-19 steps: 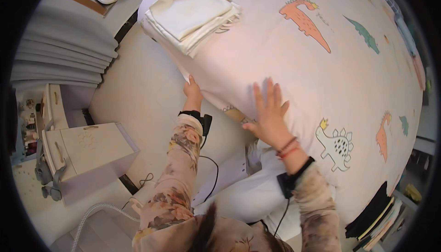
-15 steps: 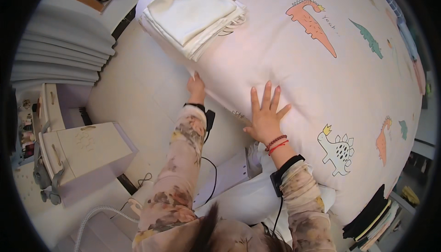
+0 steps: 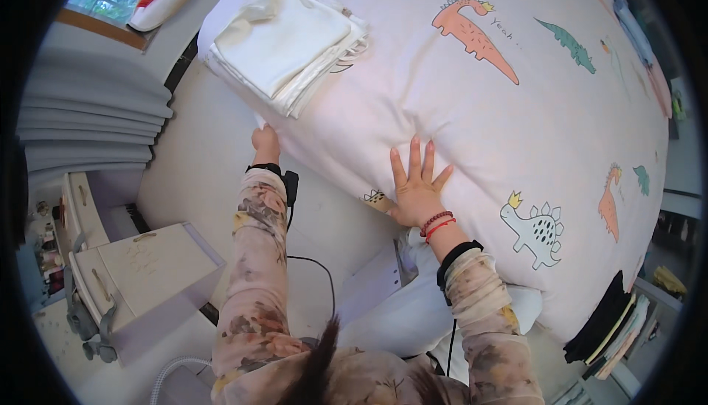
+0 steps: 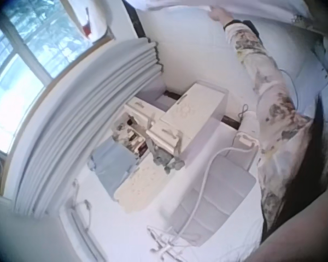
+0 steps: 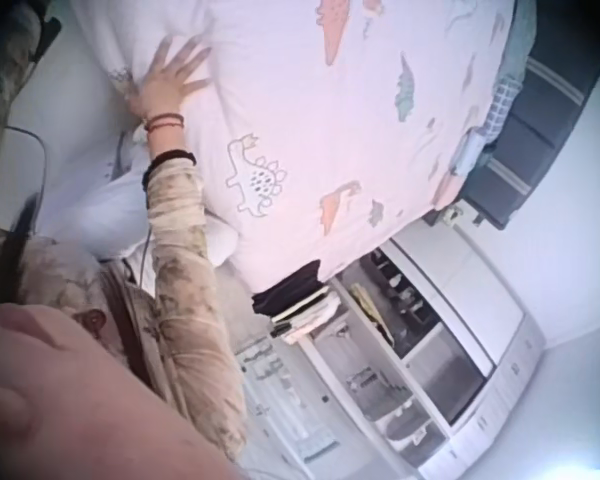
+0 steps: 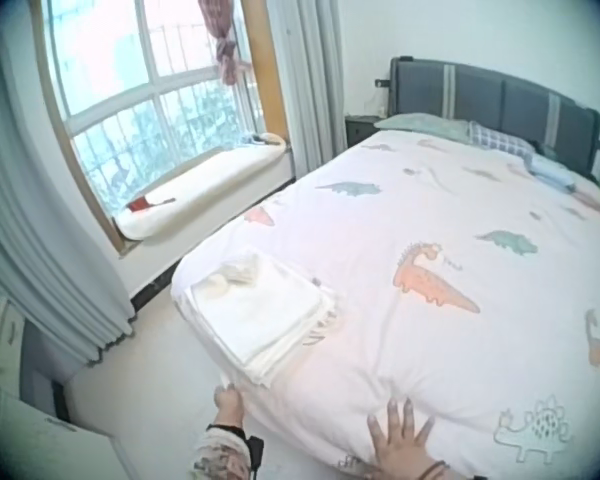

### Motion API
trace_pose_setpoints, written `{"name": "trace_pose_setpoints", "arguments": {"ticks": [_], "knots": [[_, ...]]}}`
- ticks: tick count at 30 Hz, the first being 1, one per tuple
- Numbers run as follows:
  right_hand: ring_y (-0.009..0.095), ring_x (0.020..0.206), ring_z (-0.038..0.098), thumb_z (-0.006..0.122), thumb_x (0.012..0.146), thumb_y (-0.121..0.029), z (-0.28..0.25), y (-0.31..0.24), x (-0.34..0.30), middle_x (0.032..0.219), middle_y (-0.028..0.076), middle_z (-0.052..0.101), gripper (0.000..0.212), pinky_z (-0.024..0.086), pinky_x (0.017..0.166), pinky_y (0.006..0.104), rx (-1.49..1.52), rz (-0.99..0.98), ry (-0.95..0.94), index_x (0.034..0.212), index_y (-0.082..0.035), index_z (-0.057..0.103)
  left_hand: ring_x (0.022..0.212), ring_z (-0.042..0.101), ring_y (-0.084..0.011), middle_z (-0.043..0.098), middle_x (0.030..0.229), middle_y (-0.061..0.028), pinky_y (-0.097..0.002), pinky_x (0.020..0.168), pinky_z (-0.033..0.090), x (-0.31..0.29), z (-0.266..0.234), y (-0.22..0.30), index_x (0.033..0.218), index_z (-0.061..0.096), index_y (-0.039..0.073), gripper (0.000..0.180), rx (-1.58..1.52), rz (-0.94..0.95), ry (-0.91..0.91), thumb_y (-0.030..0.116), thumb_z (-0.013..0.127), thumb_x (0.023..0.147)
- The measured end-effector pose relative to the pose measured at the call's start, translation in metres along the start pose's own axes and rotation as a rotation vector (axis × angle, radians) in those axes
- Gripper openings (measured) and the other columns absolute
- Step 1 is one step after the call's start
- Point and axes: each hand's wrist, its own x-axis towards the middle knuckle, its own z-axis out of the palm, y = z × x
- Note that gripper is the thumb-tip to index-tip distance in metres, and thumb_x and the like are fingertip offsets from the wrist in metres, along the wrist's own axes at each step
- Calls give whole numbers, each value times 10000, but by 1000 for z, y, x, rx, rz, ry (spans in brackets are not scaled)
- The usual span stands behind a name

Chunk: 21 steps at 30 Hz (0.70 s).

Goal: The person sits on a bed and folds several pieces of clothing, including a floral patterned cloth, white pants, and other garments. They fold each item neatly and place them into a stack on the bed.

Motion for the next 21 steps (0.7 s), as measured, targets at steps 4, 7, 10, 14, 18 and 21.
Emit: {"name": "trace_pose_setpoints", "arguments": {"ticks": [4, 7, 10, 14, 18, 21], "knots": [[434, 1349, -195, 766, 636, -343, 3, 2, 1, 1481, 207, -200, 1172, -13, 968, 732, 10, 20, 20, 1464, -189, -49, 886, 612, -289, 600, 1017, -219, -381, 729, 508, 5, -32, 53, 995, 544, -85, 437, -183, 345, 161, 340, 538, 893], [426, 1352, -193, 769, 620, -356, 1, 9, -2, 1486, 199, -191, 1179, -13, 974, 726, 32, 48, 41, 1466, -192, -36, 912, 597, -290, 593, 1012, -206, -419, 758, 491, -69, -47, 96, 1109, 501, -52, 575, -572, 115, -487, 473, 527, 878], [414, 1357, -190, 775, 608, -372, -6, 8, -7, 1492, 186, -186, 1184, -9, 983, 718, 46, 37, 33, 1468, -196, -19, 1001, 563, -285, 577, 1071, -177, -464, 815, 467, -123, -60, 122, 1212, 454, -4, 686, -592, -66, -756, 574, 516, 847], [375, 1382, -121, 753, 645, -405, -17, 13, -25, 1505, 193, -95, 1108, 30, 1036, 649, 123, -46, 42, 1466, -153, 53, 1039, 545, -283, 568, 1129, -134, -462, 833, 471, -137, -59, 140, 1222, 469, 55, 586, -709, -229, -858, 514, 526, 863], [323, 1395, 112, 690, 743, -419, 15, 76, -26, 1479, 239, 157, 935, 142, 1106, 473, 697, -357, 240, 1430, -25, 192, 1037, 544, -282, 569, 1134, -112, -454, 861, 471, -138, -37, 149, 1178, 492, 91, 360, -771, -265, -850, 311, 545, 898], [282, 1207, 457, 623, 834, -376, 1, 103, -83, 1309, 201, 452, 696, 366, 1001, 366, 1378, -144, 192, 1329, 29, 348, 1006, 561, -272, 567, 1125, -110, -427, 808, 506, -148, -24, 147, 1145, 493, 62, 283, -839, -263, -851, 167, 547, 887]]}}
